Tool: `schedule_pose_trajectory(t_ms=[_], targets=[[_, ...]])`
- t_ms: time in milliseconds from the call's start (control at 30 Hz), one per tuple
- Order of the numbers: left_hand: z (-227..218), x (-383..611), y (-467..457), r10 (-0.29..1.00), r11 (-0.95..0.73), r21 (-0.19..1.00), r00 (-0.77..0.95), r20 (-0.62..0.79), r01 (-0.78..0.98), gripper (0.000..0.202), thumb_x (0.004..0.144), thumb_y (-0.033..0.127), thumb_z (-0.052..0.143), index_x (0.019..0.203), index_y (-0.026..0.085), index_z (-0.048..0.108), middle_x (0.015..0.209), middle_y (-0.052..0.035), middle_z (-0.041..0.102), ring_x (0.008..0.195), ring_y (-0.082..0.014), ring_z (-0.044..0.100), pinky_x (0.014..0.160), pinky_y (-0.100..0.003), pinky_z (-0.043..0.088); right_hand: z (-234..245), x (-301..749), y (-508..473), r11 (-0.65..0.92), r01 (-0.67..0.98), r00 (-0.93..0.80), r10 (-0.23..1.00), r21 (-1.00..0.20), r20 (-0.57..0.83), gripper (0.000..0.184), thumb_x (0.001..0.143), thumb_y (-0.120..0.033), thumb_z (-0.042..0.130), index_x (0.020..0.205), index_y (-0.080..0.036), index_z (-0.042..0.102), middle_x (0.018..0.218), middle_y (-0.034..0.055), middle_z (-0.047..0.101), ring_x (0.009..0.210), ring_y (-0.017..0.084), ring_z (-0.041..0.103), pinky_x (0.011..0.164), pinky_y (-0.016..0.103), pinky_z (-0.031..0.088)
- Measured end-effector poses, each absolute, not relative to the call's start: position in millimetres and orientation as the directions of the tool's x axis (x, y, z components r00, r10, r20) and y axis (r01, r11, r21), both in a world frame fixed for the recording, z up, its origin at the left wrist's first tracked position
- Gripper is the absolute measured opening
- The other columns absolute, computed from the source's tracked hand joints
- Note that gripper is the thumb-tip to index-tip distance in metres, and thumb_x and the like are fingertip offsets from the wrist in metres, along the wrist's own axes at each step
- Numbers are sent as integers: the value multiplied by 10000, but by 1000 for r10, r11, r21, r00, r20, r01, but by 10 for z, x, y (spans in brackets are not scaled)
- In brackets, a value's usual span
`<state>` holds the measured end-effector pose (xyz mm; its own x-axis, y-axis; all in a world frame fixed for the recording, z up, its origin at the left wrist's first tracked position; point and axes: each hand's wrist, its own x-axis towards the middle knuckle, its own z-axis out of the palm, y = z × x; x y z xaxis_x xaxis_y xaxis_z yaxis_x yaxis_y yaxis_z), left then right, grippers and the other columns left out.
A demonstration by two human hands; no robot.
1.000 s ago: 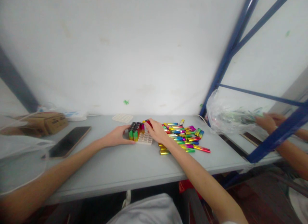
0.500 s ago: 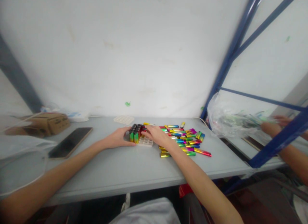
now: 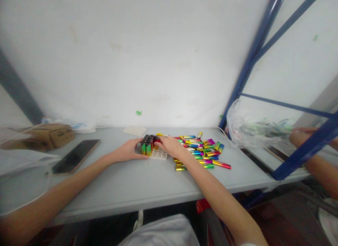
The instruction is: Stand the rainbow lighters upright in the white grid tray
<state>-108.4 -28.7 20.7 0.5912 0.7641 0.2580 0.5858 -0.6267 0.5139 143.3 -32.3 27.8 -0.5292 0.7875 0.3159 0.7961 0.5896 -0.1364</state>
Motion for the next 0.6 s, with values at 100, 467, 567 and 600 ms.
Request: schedule_pose_trajectory(t_ms=[100,467,567,600], targets=[[207,-1087,-286,772,-620,506,581,257,600,692,687,647,787,1171,174,643,1097,-85,729,979,-287,660,885,-374,510,242,1385,-332,561,818,-503,805,-127,315,336,1004,-462,557,983,-157,698,835,125,717,729,252,659,688,316,426],[217,-1084,-291,792,-598,495,559,245,630,722,674,666,786,1169,158,649,1103,-101,730,952,-293,672,885,-388,523,300,2196,-2,547,797,-355,768,-257,532,332,1047,-316,441,920,-147,697,864,79,704,807,187,607,793,294,433],[221,-1085,-289,790,-601,494,560,248,628,720,669,663,788,1176,170,651,1123,-101,729,971,-300,674,894,-393,523,260,2559,150,413,876,-227,807,-247,544,272,1004,-222,469,1069,-120,712,1052,155,729,985,233,645,952,361,448],[222,-1086,-288,788,-604,493,563,250,626,717,670,667,784,1177,177,653,1124,-99,730,975,-302,676,894,-394,524,240,2657,179,364,901,-203,834,-237,513,276,987,-204,487,1118,-109,710,1118,183,722,1056,252,644,1000,385,439]])
